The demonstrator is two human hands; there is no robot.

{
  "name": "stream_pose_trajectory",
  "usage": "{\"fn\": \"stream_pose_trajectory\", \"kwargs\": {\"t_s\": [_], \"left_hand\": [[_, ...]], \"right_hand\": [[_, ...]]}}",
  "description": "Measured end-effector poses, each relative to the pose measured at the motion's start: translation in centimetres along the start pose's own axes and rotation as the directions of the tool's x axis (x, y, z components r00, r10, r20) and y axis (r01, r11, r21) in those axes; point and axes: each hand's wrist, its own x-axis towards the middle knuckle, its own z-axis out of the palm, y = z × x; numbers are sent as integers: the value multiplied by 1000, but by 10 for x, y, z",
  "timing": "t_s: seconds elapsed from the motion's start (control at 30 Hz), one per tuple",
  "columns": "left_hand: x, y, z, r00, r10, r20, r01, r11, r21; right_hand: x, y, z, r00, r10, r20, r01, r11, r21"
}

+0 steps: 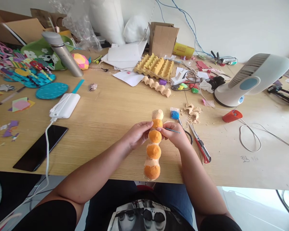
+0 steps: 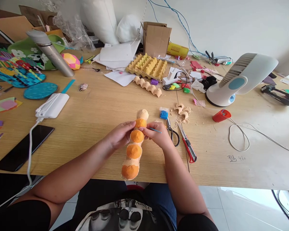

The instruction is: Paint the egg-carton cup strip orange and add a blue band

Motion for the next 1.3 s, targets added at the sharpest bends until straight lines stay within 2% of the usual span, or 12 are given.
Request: {"fn": "stream_pose_trajectory", "kwargs": {"t_s": [0.37, 0.63, 0.87, 1.03, 1.3], "left_hand": [[-2, 0, 1, 999, -23, 42, 21, 999, 40], [-2, 3, 2, 996, -10, 83, 8, 1000, 28], [1, -1, -1, 999, -23, 45, 22, 1000, 14], [6, -1, -8, 998, 28, -63, -27, 1000, 15], [8, 3, -14, 993, 31, -115, -26, 999, 37]], "right_hand": [[-1, -8, 2, 993, 118, 6, -118, 990, 75], [0, -2, 3, 994, 75, 76, -82, 992, 93], [2, 2, 2, 998, 45, 37, -48, 996, 75], [5, 8, -1, 996, 68, 52, -80, 957, 278], [12, 20, 9, 989, 147, 15, -128, 800, 587]]}}
